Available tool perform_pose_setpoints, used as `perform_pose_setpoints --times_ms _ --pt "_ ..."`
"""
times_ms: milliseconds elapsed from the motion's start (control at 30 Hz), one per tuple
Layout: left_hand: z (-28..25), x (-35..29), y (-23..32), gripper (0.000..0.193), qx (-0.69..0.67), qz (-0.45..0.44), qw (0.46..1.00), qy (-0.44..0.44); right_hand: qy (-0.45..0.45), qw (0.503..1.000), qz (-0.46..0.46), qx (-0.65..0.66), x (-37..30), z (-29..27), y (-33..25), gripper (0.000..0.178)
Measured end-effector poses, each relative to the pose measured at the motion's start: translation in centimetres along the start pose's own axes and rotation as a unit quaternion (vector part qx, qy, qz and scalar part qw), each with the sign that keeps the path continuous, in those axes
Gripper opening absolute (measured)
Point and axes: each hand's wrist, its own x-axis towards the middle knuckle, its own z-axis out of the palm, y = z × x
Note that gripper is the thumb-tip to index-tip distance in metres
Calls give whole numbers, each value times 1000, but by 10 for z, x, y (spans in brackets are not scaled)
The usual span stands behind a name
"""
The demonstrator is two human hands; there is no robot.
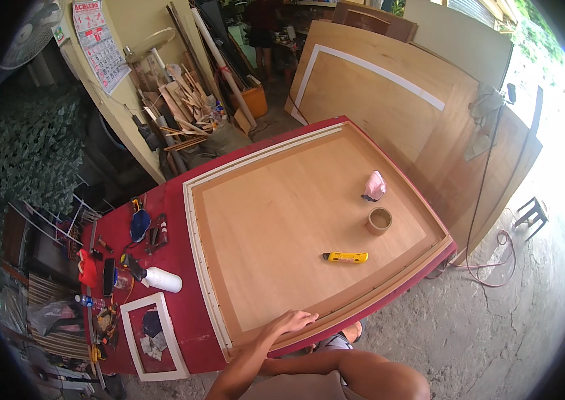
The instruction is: The person applies thin wood veneer strips to the edges of a large rectangular wooden board. They position each strip, press it into place, and trim the excess with a yellow utility knife. The person also wipes the surface with a cloth and uses a small container, likely containing adhesive, during the process.
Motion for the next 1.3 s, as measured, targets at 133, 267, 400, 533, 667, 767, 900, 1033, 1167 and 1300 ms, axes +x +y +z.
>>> perform_pose_setpoints --times_ms 133,267,400,533,667,767,900,1033,1167,1300 --pt "0 0 -6 59 -1 -11 1000 -2 -26 999 -24 -4 6 -2 -9 28" --pt "0 5 -8 60 12 -14 1000 -13 -45 998 -39 -3 9 -6 -12 28" --pt "-4 0 -1 62 8 -20 1000 -19 -67 996 -56 1 6 -10 -14 28" --pt "-6 -5 7 56 22 0 1000 -12 -97 992 -83 4 -5 -22 -13 28" --pt "-1 -4 4 43 27 60 998 -5 -163 980 -113 33 -40 -42 -6 28" --pt "13 2 -2 35 61 73 994 52 -94 984 -78 132 -85 -39 32 24" --pt "31 13 -4 39 -31 105 989 102 130 966 29 222 -159 -76 94 12" --pt "31 13 44 37 6 42 992 120 295 945 105 -97 -215 -115 155 12" --pt "52 40 61 34 19 50 987 150 303 939 129 -98 -248 -140 189 33" --pt "69 56 73 29 15 68 974 216 210 966 130 -82 -258 -133 220 36"
